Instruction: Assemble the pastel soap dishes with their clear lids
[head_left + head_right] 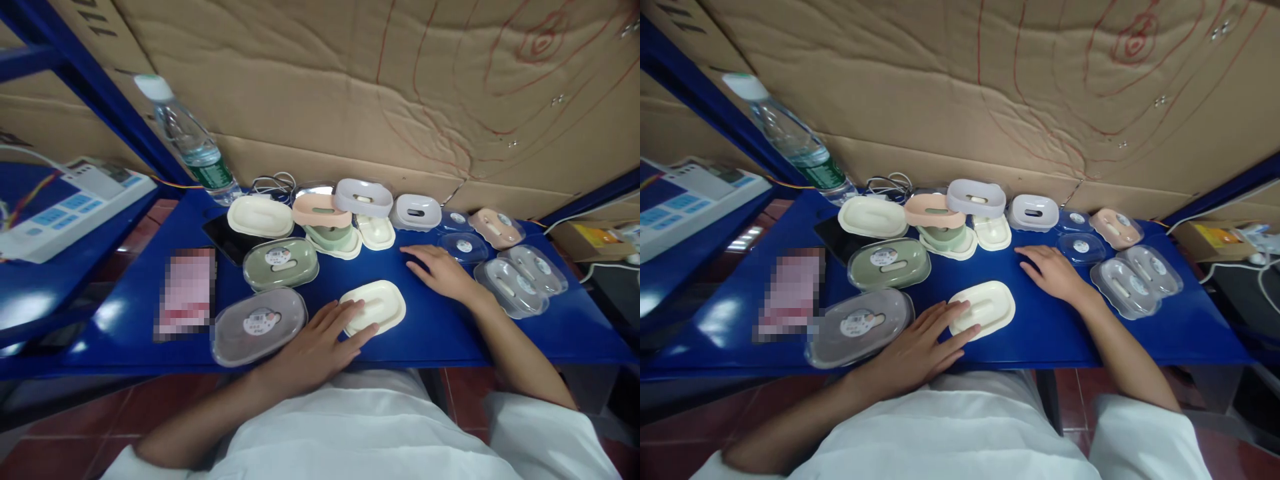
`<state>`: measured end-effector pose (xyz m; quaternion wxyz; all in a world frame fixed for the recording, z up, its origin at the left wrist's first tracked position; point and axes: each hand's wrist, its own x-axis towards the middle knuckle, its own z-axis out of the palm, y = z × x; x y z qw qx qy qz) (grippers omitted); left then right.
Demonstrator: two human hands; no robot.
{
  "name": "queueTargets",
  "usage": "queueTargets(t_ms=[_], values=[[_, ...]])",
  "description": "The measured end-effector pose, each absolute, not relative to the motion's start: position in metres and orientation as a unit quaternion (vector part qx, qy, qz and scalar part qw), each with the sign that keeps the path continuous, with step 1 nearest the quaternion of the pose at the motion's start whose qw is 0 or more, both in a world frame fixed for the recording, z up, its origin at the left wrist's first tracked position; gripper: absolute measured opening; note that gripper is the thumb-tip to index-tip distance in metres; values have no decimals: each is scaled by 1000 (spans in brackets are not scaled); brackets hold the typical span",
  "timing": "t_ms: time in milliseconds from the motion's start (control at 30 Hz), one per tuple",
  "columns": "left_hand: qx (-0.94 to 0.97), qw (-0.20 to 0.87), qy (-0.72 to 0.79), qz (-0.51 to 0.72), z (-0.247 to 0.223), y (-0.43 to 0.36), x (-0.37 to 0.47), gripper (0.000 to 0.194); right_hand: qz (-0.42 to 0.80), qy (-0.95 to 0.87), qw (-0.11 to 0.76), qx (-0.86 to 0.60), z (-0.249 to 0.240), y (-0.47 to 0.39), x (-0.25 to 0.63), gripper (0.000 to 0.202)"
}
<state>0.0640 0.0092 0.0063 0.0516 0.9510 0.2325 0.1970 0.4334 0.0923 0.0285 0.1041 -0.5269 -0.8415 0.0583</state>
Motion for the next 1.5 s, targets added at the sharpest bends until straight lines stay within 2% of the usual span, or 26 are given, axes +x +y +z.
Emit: queueTargets(t_ms=[167, 467, 733, 1233, 1367, 1500], values=[[952, 70, 233, 183, 2, 9, 63, 53, 26, -827, 113, -550, 23, 97, 431, 63], [957, 60, 220, 177, 2, 10, 64, 46, -62, -792, 111, -598, 19, 102, 447, 61], [956, 60, 232, 170, 4, 10, 65, 37, -16, -839, 116, -531, 7, 103, 437, 56], [959, 50, 222, 171, 3, 10, 65, 35, 11, -830, 99, -549, 8, 103, 438, 56], [955, 53, 222, 187, 6, 9, 64, 33, -32, -832, 106, -543, 5, 106, 427, 60], [949, 64, 232, 205, 4, 8, 63, 23, -100, -799, 141, -577, 1, 119, 426, 70]])
